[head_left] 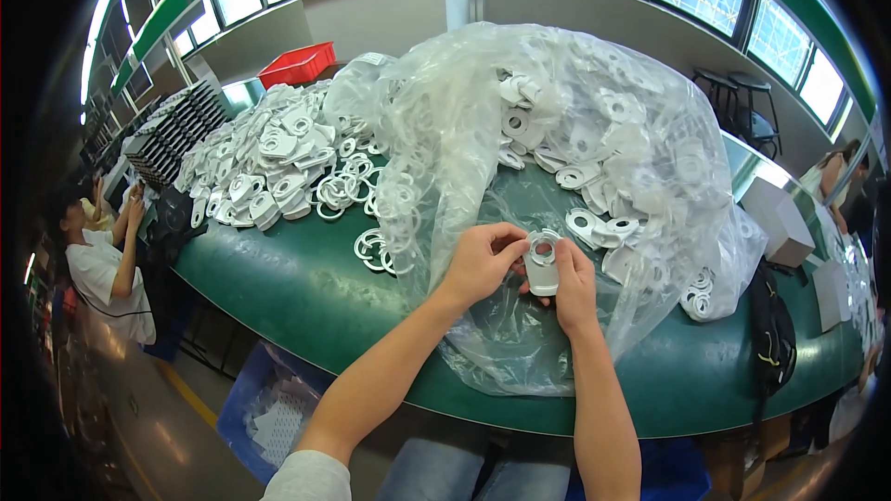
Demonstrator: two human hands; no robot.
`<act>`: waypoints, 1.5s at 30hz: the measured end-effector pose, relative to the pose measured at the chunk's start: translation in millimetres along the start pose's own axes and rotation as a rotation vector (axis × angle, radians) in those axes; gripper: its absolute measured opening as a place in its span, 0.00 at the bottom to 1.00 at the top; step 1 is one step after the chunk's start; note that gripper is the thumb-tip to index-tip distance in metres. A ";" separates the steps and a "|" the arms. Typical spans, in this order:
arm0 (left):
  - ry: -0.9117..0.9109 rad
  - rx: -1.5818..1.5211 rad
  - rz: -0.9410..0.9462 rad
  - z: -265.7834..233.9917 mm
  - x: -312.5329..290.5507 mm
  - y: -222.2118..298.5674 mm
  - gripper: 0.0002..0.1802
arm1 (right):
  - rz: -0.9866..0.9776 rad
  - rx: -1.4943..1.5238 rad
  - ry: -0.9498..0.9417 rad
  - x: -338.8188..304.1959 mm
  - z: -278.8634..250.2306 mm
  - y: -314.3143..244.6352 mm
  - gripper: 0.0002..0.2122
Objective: Assembling small white plastic ring components on a factory production line.
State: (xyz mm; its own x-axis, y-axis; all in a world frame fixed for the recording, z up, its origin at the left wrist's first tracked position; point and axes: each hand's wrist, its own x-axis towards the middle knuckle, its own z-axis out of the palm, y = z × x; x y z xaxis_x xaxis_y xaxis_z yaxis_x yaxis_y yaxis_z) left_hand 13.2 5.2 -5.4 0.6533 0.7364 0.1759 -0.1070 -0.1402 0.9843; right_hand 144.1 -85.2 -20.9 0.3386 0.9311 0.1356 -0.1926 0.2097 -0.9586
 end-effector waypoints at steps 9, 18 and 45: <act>-0.031 0.014 0.156 -4.6 1.2 3.2 0.10 | -0.018 -0.197 -0.029 -4.4 6.3 -3.0 0.13; 0.060 0.218 0.213 3.8 -5.2 7.5 0.04 | 0.008 -0.173 0.014 -8.6 12.0 -6.6 0.14; -0.119 -0.043 0.014 -5.5 -0.9 5.2 0.13 | 0.017 -0.038 -0.024 -6.1 7.4 -6.0 0.16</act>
State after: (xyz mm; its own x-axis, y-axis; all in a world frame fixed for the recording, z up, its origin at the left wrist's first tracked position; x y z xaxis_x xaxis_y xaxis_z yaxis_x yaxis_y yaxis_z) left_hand 7.9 7.4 -0.4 0.7353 0.6508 0.1892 -0.1468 -0.1196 0.9819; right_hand 136.4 -89.9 -14.1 0.3131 0.9415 0.1249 -0.1628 0.1828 -0.9696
